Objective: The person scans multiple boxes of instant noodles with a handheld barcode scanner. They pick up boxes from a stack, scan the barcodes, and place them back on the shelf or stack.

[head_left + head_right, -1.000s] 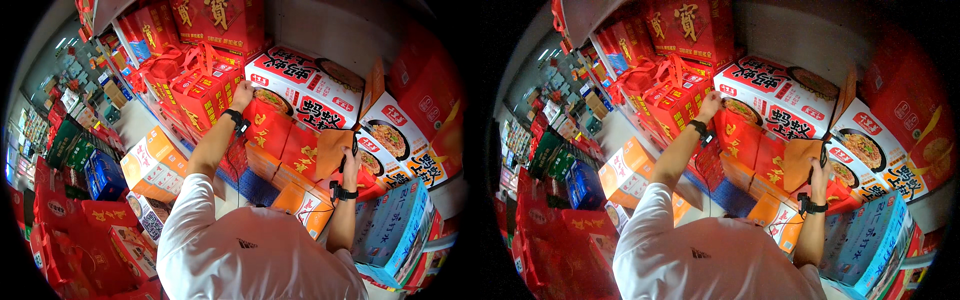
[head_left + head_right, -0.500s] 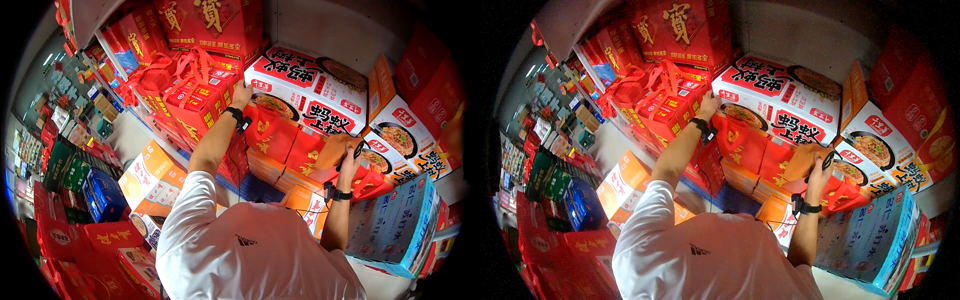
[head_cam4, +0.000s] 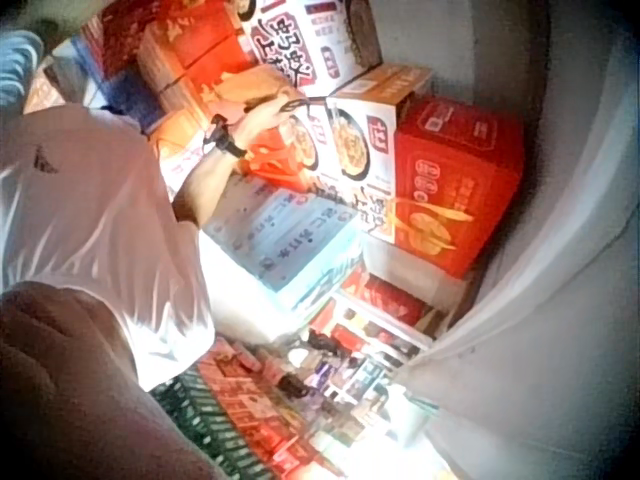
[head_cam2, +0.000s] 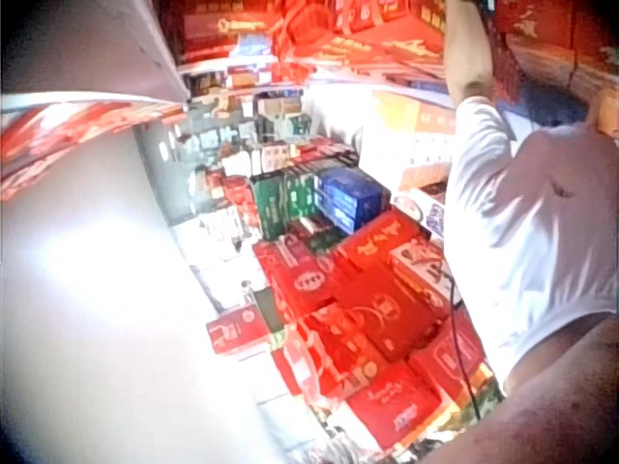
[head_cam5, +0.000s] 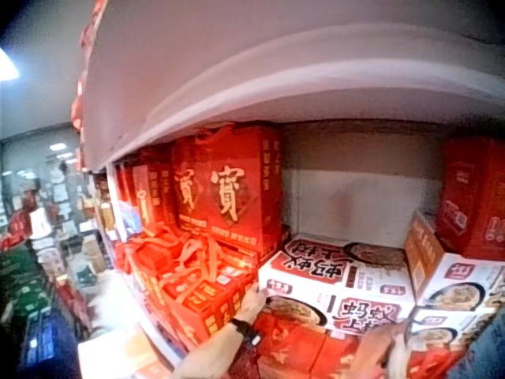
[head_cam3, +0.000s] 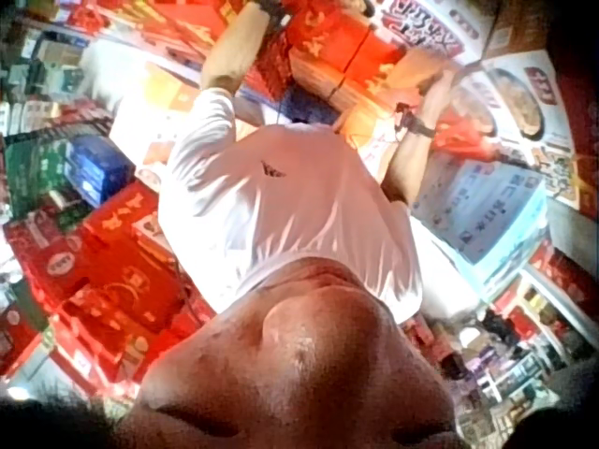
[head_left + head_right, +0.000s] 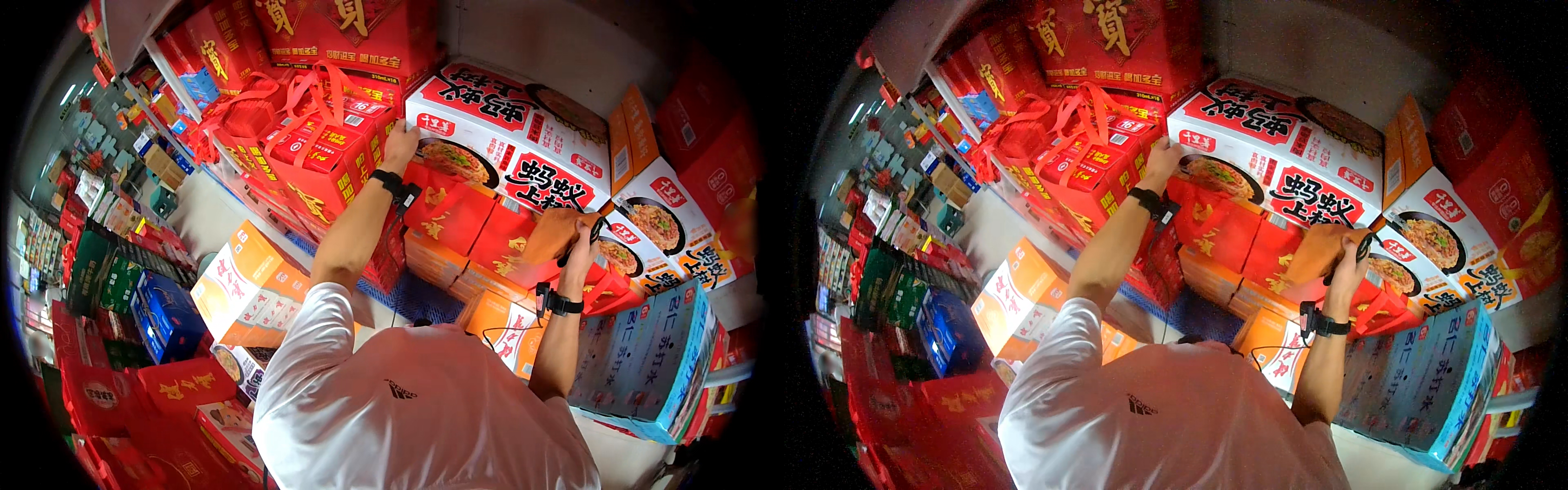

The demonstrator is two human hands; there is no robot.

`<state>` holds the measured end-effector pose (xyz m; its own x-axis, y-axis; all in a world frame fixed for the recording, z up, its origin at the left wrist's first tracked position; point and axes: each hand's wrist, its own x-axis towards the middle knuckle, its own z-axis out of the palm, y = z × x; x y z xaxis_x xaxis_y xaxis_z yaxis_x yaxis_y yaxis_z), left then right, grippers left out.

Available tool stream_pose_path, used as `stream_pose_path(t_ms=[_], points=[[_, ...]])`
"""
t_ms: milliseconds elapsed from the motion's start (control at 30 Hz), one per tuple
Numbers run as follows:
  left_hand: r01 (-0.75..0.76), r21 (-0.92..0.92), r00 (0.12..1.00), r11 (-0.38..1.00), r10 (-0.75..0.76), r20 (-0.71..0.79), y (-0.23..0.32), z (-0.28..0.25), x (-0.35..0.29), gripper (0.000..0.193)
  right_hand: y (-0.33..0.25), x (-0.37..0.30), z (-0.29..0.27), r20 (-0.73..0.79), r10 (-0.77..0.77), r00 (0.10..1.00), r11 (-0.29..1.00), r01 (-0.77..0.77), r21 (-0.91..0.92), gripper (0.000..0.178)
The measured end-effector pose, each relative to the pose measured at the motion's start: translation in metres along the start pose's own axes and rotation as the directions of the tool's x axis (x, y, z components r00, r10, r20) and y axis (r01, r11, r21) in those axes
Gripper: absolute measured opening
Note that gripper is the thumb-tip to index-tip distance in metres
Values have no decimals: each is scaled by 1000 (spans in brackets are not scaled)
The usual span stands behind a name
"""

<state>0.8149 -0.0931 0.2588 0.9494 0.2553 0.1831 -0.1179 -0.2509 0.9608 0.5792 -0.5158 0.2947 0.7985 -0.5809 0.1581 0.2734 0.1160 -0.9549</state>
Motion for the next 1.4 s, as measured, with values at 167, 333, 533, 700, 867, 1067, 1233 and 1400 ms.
stream_pose_path(t_ms=[167, 333, 533, 700, 867, 1067, 1233, 1400], points=[[-30, -254, 999, 967, 32, 5, 5, 1, -24, 38, -37, -34, 1, -46, 36, 998, 999, -37, -14, 26], [-33, -262, 994, 964, 4, -112, 5, -4, -69, 40, -56, -88, 2, -131, 98, 987, 995, -99, -1, 20], [-80, -384, 997, 920, 68, -46, -12, -13, -76, 48, -35, -91, -18, -134, 87, 987, 993, -97, -65, 24], [-160, -446, 982, 881, 93, -167, 35, -15, -77, 49, -44, -83, -3, -208, 16, 978, 1000, -14, 11, 24], [-52, -576, 997, 816, 14, -70, 75, -15, -89, 45, -36, -76, -12, -138, 27, 990, 999, -30, -22, 23], [-51, -507, 983, 860, -46, -178, 88, -14, -104, 45, -65, -87, -2, -140, 85, 987, 996, -82, 30, 32], [-69, -538, 972, 840, -66, -226, 105, -20, -129, 46, -57, -103, -30, -107, 72, 992, 995, -64, 80, 36], [-124, -488, 965, 864, -9, -261, 99, -21, -154, 43, -49, -116, -30, -181, 70, 981, 994, -54, 94, 36]])
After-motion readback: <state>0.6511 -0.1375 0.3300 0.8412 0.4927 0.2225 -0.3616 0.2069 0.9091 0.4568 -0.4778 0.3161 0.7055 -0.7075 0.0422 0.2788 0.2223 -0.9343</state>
